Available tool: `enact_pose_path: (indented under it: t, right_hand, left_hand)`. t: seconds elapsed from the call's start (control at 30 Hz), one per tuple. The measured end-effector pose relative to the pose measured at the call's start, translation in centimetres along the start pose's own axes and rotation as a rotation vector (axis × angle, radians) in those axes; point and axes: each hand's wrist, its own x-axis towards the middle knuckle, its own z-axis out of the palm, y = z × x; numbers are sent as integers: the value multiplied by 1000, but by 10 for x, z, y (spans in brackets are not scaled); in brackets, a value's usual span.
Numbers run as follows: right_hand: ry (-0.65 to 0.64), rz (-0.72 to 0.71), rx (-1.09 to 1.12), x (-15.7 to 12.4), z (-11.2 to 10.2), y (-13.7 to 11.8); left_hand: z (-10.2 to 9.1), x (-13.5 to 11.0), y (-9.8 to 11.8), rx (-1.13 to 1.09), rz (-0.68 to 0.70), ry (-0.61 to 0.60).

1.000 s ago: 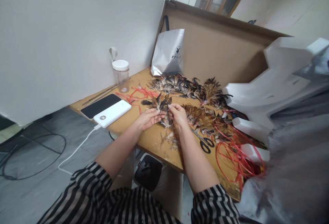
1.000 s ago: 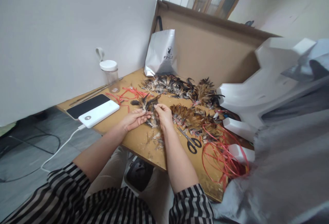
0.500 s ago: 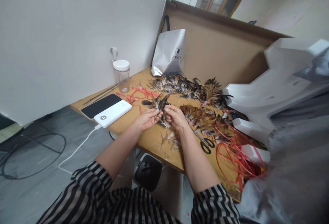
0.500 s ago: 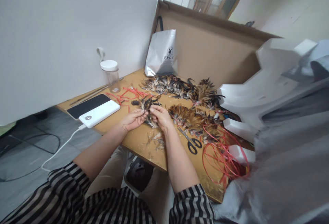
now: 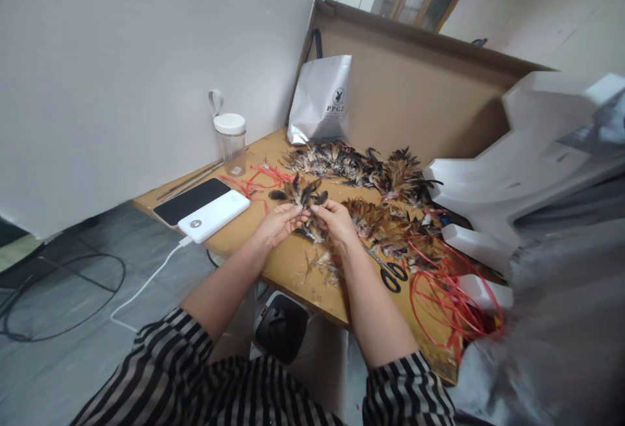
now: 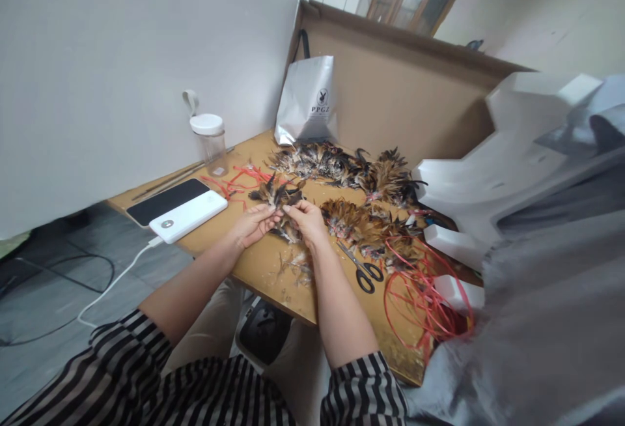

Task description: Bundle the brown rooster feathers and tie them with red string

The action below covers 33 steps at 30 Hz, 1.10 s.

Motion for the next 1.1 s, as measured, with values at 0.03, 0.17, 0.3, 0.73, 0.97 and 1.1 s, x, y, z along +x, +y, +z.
enact_pose_path:
  t: [0.03, 0.17, 0.3, 0.73, 0.97, 1.1]
  right_hand:
    - [11, -9, -16, 0, 0, 0]
    - [32, -39, -67, 0, 3, 2]
    - [60, -53, -112, 0, 6, 5]
    - [-49, -163, -517, 5, -32, -5]
    - [-220, -426, -970, -2, -21, -4]
    - [-83, -467, -930, -1, -15, -1]
  left_hand:
    - [0, 0, -1, 36, 0, -13]
    - [2, -2, -3, 146, 14, -49]
    - [4, -3, -5, 211, 25, -42]
    - [1, -1, 0, 128, 76, 63]
    - [0, 0, -1, 110, 68, 50]
    - [-1, 0, -1, 98, 70, 61]
